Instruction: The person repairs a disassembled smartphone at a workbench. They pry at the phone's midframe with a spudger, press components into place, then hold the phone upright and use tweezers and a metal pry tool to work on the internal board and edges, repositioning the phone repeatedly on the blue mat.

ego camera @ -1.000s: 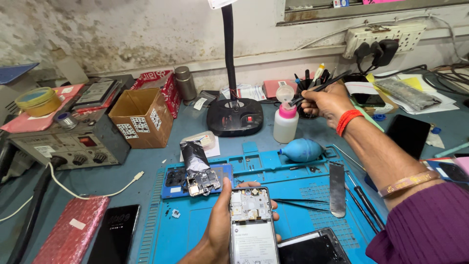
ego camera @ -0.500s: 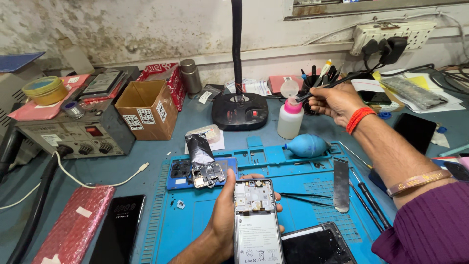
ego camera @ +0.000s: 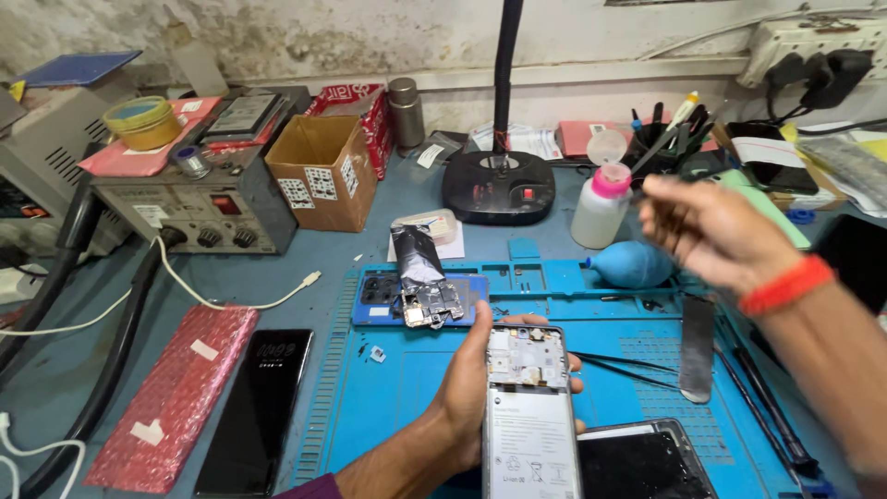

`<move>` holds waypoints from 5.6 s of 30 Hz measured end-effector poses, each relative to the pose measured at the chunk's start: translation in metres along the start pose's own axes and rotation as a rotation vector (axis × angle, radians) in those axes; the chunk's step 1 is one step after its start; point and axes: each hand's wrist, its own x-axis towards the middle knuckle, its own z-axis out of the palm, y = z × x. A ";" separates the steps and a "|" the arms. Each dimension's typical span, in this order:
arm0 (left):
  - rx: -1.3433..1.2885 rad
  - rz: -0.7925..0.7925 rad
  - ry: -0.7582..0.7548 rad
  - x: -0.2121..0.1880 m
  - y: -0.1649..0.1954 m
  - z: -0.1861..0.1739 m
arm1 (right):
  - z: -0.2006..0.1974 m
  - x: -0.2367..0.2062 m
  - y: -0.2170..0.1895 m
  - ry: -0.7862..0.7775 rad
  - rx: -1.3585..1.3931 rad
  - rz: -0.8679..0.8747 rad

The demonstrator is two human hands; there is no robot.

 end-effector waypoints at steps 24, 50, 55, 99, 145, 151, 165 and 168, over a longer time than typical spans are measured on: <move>-0.053 -0.041 -0.021 -0.004 -0.015 0.003 | 0.043 -0.078 0.059 -0.042 -0.420 0.088; 0.015 -0.039 0.004 -0.006 -0.016 0.010 | 0.051 -0.081 0.055 -0.024 -0.491 0.064; 0.021 -0.041 -0.013 -0.007 -0.016 0.011 | 0.053 -0.081 0.053 -0.059 -0.514 0.011; 0.007 -0.008 -0.062 -0.009 -0.014 0.009 | 0.026 -0.081 0.064 -0.152 -0.459 -0.004; 0.072 0.041 -0.028 -0.006 0.015 0.009 | -0.030 -0.043 0.073 -0.038 -1.879 0.225; 0.053 0.028 -0.034 -0.002 0.012 0.004 | -0.035 -0.038 0.077 -0.044 -1.874 0.204; 0.097 0.045 -0.008 -0.005 0.015 0.009 | -0.038 -0.037 0.080 -0.059 -1.892 0.210; 0.098 0.047 -0.004 -0.005 0.015 0.009 | -0.038 -0.036 0.080 -0.060 -1.885 0.207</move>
